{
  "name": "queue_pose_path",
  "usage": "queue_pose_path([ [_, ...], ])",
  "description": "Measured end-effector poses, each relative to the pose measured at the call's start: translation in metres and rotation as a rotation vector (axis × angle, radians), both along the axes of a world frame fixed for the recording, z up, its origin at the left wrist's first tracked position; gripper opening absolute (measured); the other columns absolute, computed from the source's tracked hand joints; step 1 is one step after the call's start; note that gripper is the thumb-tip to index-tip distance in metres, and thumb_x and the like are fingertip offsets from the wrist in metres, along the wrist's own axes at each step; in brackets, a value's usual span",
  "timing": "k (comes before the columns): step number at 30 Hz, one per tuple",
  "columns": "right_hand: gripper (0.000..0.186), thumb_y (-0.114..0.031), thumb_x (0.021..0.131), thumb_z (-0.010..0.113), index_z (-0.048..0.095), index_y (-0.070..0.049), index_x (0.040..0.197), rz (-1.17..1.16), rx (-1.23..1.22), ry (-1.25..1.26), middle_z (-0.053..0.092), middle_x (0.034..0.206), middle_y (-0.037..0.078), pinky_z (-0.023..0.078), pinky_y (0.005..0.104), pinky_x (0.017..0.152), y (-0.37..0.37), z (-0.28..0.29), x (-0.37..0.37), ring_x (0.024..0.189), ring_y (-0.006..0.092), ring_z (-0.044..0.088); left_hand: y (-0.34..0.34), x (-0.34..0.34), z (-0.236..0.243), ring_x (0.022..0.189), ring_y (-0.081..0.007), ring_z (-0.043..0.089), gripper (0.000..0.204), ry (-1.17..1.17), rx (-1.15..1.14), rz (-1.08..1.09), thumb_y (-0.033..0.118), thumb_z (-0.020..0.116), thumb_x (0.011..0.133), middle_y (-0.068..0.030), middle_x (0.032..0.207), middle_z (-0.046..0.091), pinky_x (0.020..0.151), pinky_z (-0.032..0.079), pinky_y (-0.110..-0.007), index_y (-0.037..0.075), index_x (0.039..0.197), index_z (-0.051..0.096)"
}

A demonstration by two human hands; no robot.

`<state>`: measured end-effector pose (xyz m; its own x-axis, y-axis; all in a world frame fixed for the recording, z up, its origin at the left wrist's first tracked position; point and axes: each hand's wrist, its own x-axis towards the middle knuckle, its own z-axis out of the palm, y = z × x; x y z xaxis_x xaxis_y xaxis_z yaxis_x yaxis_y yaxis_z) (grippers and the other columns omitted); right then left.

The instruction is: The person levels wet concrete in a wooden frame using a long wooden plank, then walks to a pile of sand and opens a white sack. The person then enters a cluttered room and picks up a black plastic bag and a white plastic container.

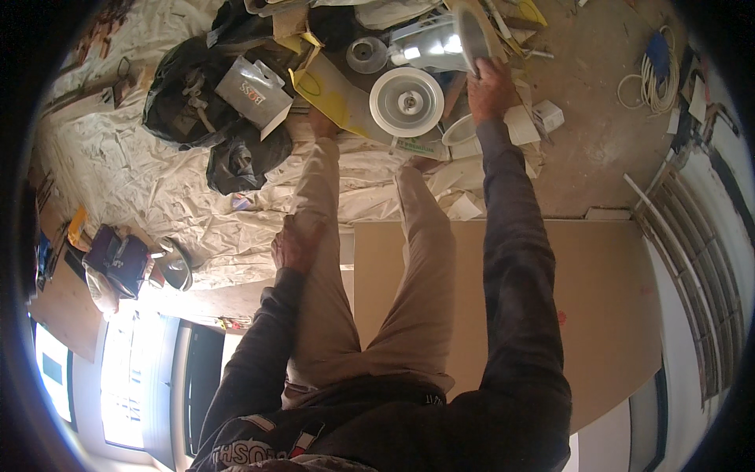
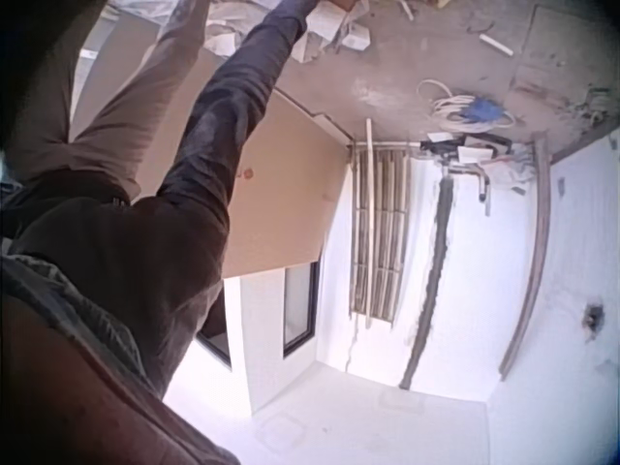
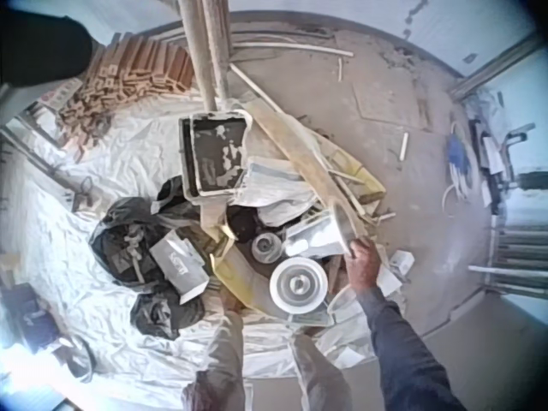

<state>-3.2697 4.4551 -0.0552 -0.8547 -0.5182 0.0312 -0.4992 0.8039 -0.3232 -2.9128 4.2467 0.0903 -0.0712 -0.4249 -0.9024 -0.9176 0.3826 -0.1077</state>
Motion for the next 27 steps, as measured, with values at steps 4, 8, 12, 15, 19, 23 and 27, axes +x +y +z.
queue_pose_path([
  [4,0.015,-0.011,0.069,0.062,0.06,-0.005,0.082,-0.249,-0.145,-0.066,0.056,0.075,0.009,0.045,0.0376,0.065,0.037,-0.005,0.017,0.073,0.0303,0.054,0.001,-0.005,0.003,0.106,-0.0391,0.053,0.085,-0.003,-0.019,-0.003,0.061,0.059,0.071,-0.0268,0.111,0.057,0.092,0.039,-0.044,-0.005,0.123,0.044],
  [8,0.013,-0.011,0.069,0.062,0.06,-0.003,0.08,-0.444,-0.235,-0.131,0.056,0.071,0.01,0.044,0.0358,0.062,0.068,-0.011,0.039,0.067,0.0268,0.053,-0.001,-0.017,0.009,0.105,-0.0395,0.054,0.084,-0.015,-0.004,-0.004,0.059,0.061,0.07,-0.0272,0.111,0.057,0.09,0.04,-0.045,-0.006,0.121,0.046],
  [12,0.015,-0.011,0.069,0.064,0.06,-0.004,0.082,-0.421,-0.193,-0.165,0.056,0.076,0.009,0.044,0.0351,0.064,0.072,-0.008,0.052,0.071,0.025,0.054,0.003,-0.015,0.007,0.104,-0.0395,0.055,0.084,-0.005,-0.041,-0.03,0.058,0.062,0.069,-0.0277,0.11,0.057,0.089,0.041,-0.045,-0.007,0.12,0.047],
  [15,0.017,-0.012,0.069,0.063,0.06,-0.005,0.084,-0.336,-0.078,-0.164,0.057,0.082,0.009,0.045,0.0387,0.068,0.067,-0.011,0.056,0.08,0.0283,0.054,0.004,-0.016,0.006,0.104,-0.0399,0.055,0.083,0.005,-0.033,-0.017,0.058,0.062,0.07,-0.028,0.109,0.058,0.09,0.041,-0.045,-0.007,0.119,0.047],
  [19,0.022,-0.014,0.068,0.063,0.059,-0.006,0.087,-0.298,0.085,-0.125,0.058,0.088,0.012,0.045,0.043,0.074,0.065,-0.016,0.054,0.085,0.0332,0.054,0.005,-0.015,0.004,0.103,-0.0404,0.055,0.083,-0.001,-0.036,-0.051,0.059,0.061,0.07,-0.0285,0.108,0.058,0.089,0.041,-0.046,-0.007,0.118,0.047],
  [23,0.029,-0.017,0.068,0.064,0.056,-0.004,0.092,-0.328,0.126,-0.047,0.058,0.092,0.016,0.045,0.0437,0.077,0.07,-0.024,0.043,0.089,0.035,0.053,0.007,-0.015,0.004,0.102,-0.0404,0.055,0.082,0.009,-0.039,-0.062,0.06,0.061,0.071,-0.0289,0.108,0.058,0.088,0.042,-0.046,-0.007,0.117,0.048],
  [27,0.037,-0.018,0.068,0.064,0.054,-0.001,0.099,-0.364,0.205,-0.161,0.058,0.093,0.018,0.044,0.0441,0.08,0.074,-0.029,0.023,0.092,0.0361,0.053,0.005,-0.016,0.003,0.1,-0.0411,0.056,0.079,0.016,-0.027,-0.05,0.059,0.061,0.071,-0.0285,0.105,0.059,0.086,0.042,-0.047,-0.006,0.115,0.049],
])
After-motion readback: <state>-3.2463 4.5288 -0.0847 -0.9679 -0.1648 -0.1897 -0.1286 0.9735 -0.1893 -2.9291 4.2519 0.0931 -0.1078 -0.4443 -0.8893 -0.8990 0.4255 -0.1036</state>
